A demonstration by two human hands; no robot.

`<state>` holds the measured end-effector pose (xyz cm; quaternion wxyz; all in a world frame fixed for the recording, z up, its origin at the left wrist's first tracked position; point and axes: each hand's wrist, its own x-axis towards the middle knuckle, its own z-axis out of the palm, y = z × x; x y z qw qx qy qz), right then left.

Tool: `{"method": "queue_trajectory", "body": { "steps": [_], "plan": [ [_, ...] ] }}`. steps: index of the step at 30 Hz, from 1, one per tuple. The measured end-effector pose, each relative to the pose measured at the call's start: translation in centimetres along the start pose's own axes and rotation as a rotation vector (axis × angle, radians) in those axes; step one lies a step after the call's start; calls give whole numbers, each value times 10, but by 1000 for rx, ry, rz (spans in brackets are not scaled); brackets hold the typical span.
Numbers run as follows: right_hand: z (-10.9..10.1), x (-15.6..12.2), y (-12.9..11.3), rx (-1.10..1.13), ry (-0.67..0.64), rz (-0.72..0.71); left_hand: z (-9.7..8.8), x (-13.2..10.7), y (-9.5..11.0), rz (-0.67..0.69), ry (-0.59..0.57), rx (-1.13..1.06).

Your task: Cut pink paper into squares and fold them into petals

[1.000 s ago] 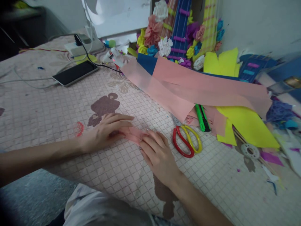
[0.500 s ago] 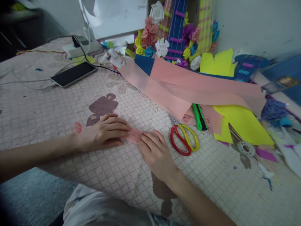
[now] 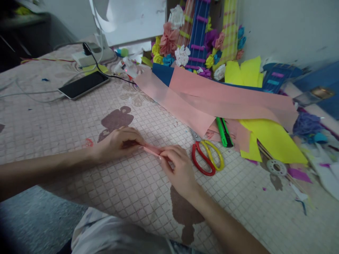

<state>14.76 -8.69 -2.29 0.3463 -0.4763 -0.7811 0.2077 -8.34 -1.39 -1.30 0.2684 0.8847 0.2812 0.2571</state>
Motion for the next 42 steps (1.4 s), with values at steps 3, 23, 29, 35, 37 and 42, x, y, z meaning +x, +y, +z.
{"method": "queue_trajectory", "body": {
  "steps": [3,23,29,35,37,42],
  "plan": [
    [-1,6,3,-26,24,54,0,6,1,-45,-30,45],
    [-4,21,10,-165,-104,155,4,8,5,-189,-61,318],
    [-4,25,8,-229,-168,153,5,9,4,-212,-42,323],
    [-4,23,7,-155,-90,125,2,10,2,-216,-25,243],
    [-7,22,6,-102,-77,139,-1,16,4,-211,-26,122],
    [-13,18,4,-28,-47,110,-2,39,20,-229,-97,-106]
  ]
}}
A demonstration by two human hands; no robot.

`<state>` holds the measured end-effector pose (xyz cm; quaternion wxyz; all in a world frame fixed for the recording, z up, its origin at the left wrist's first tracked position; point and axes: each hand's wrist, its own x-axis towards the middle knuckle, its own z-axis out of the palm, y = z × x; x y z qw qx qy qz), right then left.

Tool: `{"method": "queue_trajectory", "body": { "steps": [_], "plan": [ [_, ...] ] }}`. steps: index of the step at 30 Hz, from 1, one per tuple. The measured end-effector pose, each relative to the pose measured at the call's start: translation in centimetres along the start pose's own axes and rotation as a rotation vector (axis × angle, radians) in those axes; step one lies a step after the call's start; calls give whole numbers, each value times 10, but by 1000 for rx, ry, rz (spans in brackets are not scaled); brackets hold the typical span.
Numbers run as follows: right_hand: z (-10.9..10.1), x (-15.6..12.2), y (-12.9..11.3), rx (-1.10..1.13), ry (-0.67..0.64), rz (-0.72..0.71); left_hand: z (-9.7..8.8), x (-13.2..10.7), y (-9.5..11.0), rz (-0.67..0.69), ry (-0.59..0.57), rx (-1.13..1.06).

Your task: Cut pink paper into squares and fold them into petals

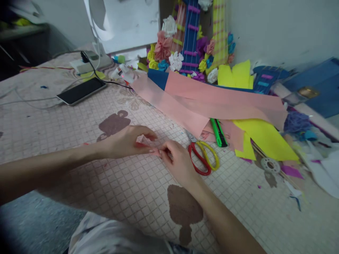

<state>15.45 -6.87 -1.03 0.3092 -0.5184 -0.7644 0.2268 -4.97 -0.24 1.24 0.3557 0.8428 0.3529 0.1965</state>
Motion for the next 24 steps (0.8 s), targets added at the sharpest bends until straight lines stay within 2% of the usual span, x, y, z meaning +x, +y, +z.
{"method": "queue_trajectory", "body": {
  "steps": [3,5,8,10,18,24],
  "plan": [
    [-3,-2,0,40,88,-1,5,7,9,-47,-69,-61],
    [-5,-2,0,158,114,72,9,9,10,-71,-70,-128],
    [-6,-2,0,423,58,196,12,9,6,-64,-58,-245],
    [-5,-2,0,510,2,227,13,10,3,-62,-67,-300],
    [3,-2,0,472,29,284,17,8,2,-89,-43,-363],
    [6,-2,3,519,69,291,17,4,8,-92,44,-257]
  ]
}}
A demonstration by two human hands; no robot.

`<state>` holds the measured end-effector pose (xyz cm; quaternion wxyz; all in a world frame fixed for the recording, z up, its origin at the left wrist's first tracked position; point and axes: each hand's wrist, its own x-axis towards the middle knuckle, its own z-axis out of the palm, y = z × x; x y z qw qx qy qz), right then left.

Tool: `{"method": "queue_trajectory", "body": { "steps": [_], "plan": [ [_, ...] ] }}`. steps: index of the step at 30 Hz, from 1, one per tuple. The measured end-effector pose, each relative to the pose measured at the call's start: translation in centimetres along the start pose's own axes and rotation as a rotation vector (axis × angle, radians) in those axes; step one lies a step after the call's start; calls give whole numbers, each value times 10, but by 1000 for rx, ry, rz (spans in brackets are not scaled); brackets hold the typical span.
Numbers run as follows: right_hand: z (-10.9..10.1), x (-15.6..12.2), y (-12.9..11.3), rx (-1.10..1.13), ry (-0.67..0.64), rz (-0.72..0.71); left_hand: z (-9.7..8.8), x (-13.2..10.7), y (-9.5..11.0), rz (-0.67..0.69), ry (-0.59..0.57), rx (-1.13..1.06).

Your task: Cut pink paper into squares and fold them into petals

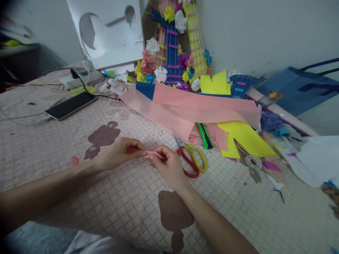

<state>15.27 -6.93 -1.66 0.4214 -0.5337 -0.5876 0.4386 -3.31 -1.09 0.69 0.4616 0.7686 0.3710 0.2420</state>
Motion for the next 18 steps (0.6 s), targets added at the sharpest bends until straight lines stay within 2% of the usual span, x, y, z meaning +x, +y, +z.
{"method": "queue_trajectory", "body": {
  "steps": [5,9,14,18],
  "plan": [
    [-3,0,0,63,-6,54,-2,-3,-2,42,80,64],
    [-12,0,-2,42,-31,112,-6,-2,-7,37,73,81],
    [-13,1,-6,5,42,-9,-5,-2,-3,12,37,29],
    [-4,0,-9,-122,-27,-51,3,-7,2,-4,21,30]
  ]
}}
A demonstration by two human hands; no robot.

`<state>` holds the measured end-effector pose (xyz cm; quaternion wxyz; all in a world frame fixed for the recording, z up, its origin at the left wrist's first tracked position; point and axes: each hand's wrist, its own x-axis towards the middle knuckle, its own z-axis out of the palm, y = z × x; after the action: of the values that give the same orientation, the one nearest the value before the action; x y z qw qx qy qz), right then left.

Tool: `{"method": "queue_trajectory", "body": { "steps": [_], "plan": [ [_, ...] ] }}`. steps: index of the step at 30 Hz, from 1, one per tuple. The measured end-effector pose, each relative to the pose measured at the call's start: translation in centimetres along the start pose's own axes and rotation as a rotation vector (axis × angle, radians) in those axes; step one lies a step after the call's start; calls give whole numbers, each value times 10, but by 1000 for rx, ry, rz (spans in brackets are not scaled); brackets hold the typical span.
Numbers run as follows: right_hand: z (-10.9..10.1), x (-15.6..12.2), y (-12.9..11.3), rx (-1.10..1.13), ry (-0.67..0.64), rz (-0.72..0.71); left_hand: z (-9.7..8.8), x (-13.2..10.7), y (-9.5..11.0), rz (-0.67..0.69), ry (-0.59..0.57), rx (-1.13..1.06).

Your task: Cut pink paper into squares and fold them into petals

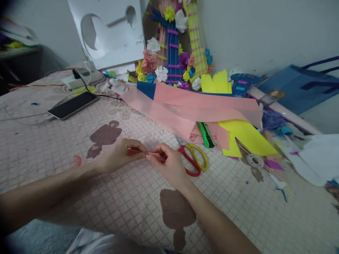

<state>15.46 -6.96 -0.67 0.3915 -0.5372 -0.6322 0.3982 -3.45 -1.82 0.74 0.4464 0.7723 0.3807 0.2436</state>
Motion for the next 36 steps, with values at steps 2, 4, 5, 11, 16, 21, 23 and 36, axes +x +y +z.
{"method": "queue_trajectory", "body": {
  "steps": [2,4,5,11,16,21,23,36],
  "plan": [
    [1,0,0,-18,-5,-2,0,0,-1,-6,1,22],
    [-2,1,2,-31,26,-7,-3,2,-5,-3,19,48],
    [-5,2,3,-42,48,-11,-6,4,-7,0,28,52],
    [-17,5,6,-29,125,19,-23,14,-20,-43,-53,-213],
    [-16,6,5,16,125,45,-17,13,-17,-183,-101,-423],
    [-15,5,6,15,137,18,-12,10,-14,-212,-34,-415],
    [-15,4,7,-32,162,-17,-11,10,-15,-170,3,-424],
    [-16,2,9,-186,214,-197,-7,5,-15,120,245,-404]
  ]
}}
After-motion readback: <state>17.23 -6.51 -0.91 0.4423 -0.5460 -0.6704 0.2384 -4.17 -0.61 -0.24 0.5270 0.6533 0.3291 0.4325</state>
